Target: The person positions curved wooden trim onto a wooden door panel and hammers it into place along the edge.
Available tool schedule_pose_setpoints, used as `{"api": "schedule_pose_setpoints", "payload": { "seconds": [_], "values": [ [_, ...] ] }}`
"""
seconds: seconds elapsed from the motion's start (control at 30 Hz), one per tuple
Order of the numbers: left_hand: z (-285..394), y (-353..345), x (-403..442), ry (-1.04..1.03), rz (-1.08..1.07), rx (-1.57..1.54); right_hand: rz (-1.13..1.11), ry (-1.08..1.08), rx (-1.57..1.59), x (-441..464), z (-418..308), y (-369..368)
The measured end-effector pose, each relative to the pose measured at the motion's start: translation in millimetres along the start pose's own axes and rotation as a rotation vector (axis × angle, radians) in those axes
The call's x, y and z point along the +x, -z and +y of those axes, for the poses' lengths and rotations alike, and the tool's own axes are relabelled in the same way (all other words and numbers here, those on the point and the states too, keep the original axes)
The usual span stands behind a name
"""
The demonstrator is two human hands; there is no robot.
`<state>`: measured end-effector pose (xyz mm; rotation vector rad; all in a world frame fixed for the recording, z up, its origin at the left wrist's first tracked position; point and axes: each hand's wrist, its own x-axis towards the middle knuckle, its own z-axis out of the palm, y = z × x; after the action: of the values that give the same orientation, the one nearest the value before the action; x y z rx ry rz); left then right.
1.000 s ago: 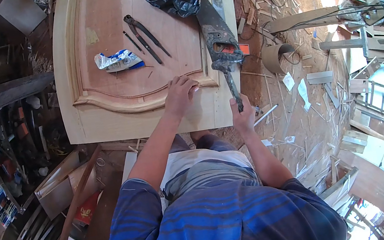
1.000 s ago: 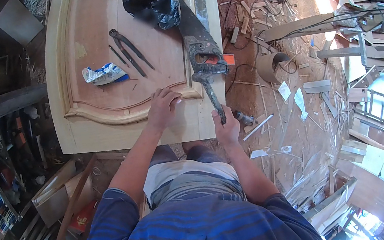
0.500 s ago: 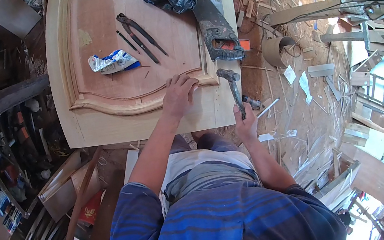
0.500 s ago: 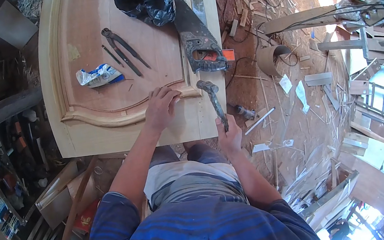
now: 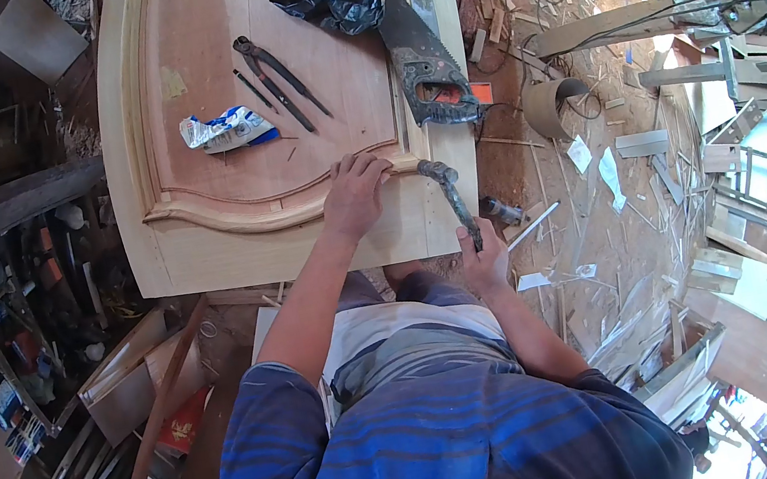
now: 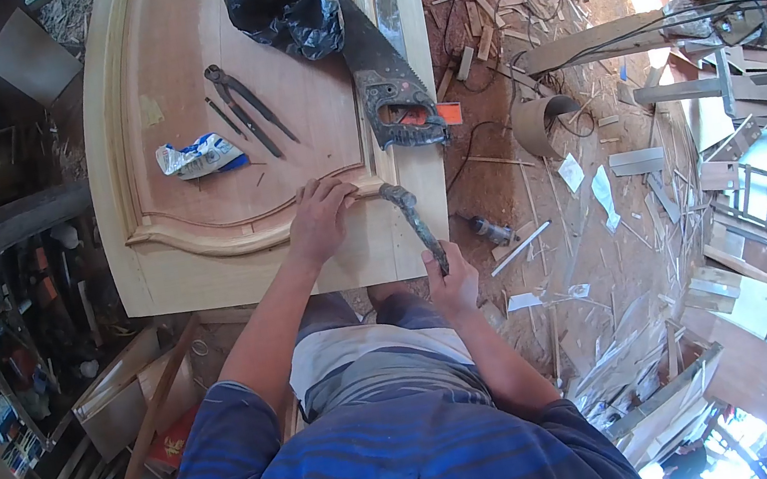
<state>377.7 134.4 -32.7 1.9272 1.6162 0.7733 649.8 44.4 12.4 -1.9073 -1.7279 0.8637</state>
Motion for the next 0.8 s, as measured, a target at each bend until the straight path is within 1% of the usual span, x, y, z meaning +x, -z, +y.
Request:
{"api": "schedule_pose_setpoints", "payload": {
  "seconds": [0.07,0.27,0.37,0.47,0.57,0.6,0.7,0.8],
  "values": [
    [0,1,-1,0.003,-0.003,-0.004,0.024,0.02,0.013,1,3,-1],
    [1,4,0,0.033,-0.02,-0.039,-0.027,0.1,-0.025,1,-5,-2],
    [1,2,-2,0.029,-0.02,-0.027,-0.103,0.069,-0.117,1,-1,-13],
    [-1,3,0,0.025,-0.007,-0.025,-0.05,0.098,-0.041,2,-4,-14],
    [-2,0,-2,0.022,0.005,-0.033,-0.043,-0.022,0.096,-6,-13,-4],
    [-2,0,-2,0.02,0.004,-0.038,-0.005,0.051,0.078,-6,-8,-9],
    [0,0,-2,0.016,-0.007,-0.031,-0.057,0.176,-0.192,6,1,-23],
    [-1,1,-2,0.018,0.006,-0.022,-0.045,0.078,-0.001,2,-12,-13]
  ]
}}
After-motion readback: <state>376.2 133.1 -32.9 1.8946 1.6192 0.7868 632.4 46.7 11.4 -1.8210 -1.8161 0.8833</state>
